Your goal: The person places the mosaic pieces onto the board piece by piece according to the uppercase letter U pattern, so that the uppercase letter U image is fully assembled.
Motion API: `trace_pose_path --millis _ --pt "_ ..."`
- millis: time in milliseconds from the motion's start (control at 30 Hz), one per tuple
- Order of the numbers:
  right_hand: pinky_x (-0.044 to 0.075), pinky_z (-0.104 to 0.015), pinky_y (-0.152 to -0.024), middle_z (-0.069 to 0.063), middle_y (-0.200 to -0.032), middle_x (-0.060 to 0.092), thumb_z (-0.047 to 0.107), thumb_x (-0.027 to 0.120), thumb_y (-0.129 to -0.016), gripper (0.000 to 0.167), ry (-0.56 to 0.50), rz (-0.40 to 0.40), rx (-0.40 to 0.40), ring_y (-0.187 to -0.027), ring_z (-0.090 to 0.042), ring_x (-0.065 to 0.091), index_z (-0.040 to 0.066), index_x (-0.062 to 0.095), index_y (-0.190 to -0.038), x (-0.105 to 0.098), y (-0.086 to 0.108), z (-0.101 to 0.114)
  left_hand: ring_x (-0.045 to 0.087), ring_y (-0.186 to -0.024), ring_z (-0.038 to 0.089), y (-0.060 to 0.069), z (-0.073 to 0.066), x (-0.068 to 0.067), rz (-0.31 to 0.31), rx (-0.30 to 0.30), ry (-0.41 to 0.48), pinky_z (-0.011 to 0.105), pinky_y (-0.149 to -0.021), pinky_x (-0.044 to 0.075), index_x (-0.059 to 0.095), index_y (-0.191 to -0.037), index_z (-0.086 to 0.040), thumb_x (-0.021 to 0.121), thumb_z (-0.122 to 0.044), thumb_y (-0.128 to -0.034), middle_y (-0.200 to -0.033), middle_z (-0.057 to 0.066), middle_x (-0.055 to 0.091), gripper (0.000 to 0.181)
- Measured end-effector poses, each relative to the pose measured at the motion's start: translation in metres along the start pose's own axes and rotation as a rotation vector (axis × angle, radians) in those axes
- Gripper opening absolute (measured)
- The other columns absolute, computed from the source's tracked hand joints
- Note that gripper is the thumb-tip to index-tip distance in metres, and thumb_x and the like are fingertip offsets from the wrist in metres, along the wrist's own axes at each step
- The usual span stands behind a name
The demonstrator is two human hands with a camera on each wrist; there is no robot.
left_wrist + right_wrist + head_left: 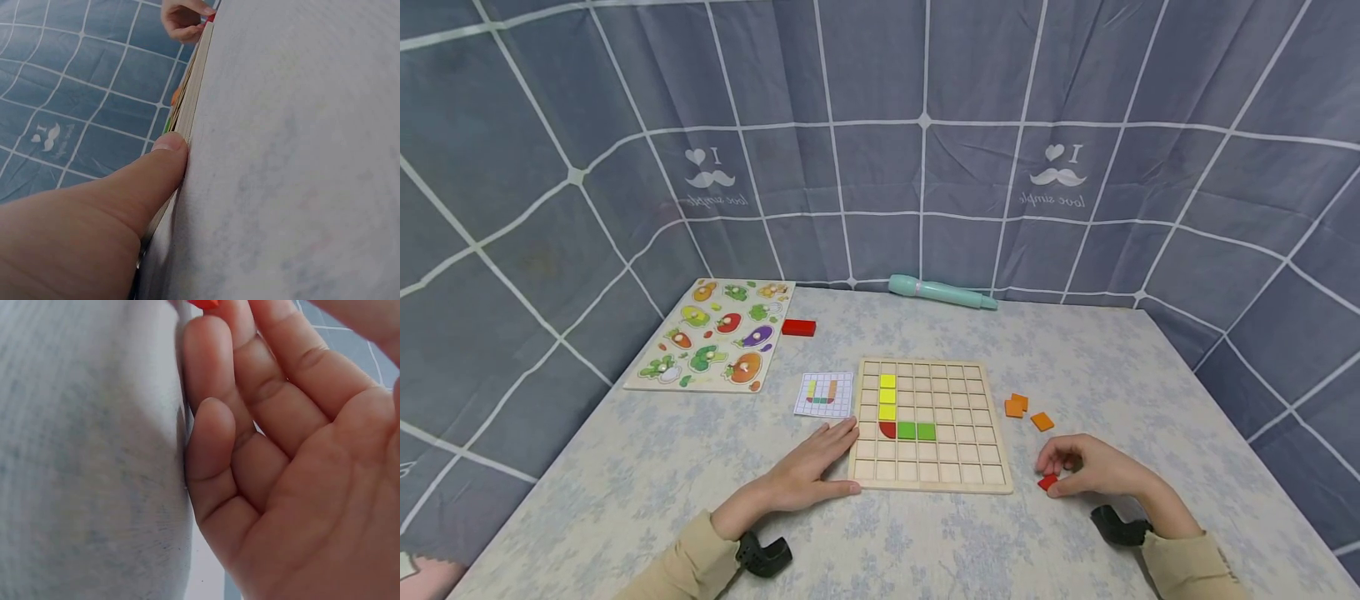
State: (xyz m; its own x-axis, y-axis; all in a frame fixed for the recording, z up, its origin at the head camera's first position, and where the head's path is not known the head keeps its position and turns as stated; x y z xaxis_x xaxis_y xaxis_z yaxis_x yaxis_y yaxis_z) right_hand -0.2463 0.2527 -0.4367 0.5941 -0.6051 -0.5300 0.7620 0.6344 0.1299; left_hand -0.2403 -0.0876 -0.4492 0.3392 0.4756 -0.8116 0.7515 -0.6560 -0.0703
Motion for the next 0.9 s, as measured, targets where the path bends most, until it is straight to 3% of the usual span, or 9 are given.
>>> trace_pose_path --millis 200,433,700,900 --pt "0.048 -0.025 -0.059 -0.005 -0.087 0.061 0.012 0.074 -0.08 0.023 -0.003 -0.007 0.002 -0.071 -0.012 0.054 0.003 0.064 -0.099 0.0004 -0.0005 0.0001 0.016 -0.141 0.022 0.0002 0.0003 0.0002 -0.018 0.011 0.0 0.037 -0.116 0.01 0.027 -0.146 0.001 0.058 -0.05 -0.0891 -0.155 0.01 0.019 0.083" --pt "0.048 -0.025 -0.056 -0.007 -0.087 0.061 0.011 0.074 -0.08 0.024 -0.016 -0.018 -0.015 -0.069 -0.012 0.054 0.001 0.063 -0.099 0.0003 -0.001 -0.0001 0.016 -0.141 0.025 0.0003 -0.0005 0.0002 -0.011 0.014 -0.002 0.042 -0.116 0.012 0.028 -0.146 0.003 0.058 -0.047 -0.0897 -0.154 0.012 0.019 0.081" --pt "0.047 -0.024 -0.056 -0.006 -0.086 0.064 0.012 0.076 -0.079 0.023 0.002 -0.053 0.062 -0.067 -0.01 0.053 0.003 0.065 -0.097 -0.0001 -0.0036 -0.0025 0.013 -0.142 0.019 0.0006 0.0011 0.001 0.012 -0.016 0.004 0.038 -0.117 0.009 0.026 -0.147 0.0 0.058 -0.05 -0.0891 -0.155 0.008 0.017 0.083" --pt "0.054 -0.026 -0.065 -0.009 -0.095 0.065 0.01 0.074 -0.08 0.026 -0.001 -0.101 0.07 -0.076 -0.013 0.061 0.001 0.064 -0.102 -0.0031 -0.0083 -0.0019 0.013 -0.142 0.018 0.0005 0.001 0.0011 0.013 -0.022 0.004 0.038 -0.117 0.009 0.025 -0.147 -0.001 0.058 -0.05 -0.0887 -0.155 0.006 0.016 0.083"
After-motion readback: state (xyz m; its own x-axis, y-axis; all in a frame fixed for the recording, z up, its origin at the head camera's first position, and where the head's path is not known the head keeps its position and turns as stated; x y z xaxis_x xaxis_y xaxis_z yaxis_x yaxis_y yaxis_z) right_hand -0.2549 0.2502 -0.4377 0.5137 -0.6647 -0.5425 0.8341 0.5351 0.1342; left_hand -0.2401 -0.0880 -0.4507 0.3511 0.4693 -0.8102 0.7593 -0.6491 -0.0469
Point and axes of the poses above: each hand's wrist, its own y-axis away from the middle knuckle, its own x-axis out of the palm, z = x × y, the point moved 9 cm from there along -y, towards the middle knuckle
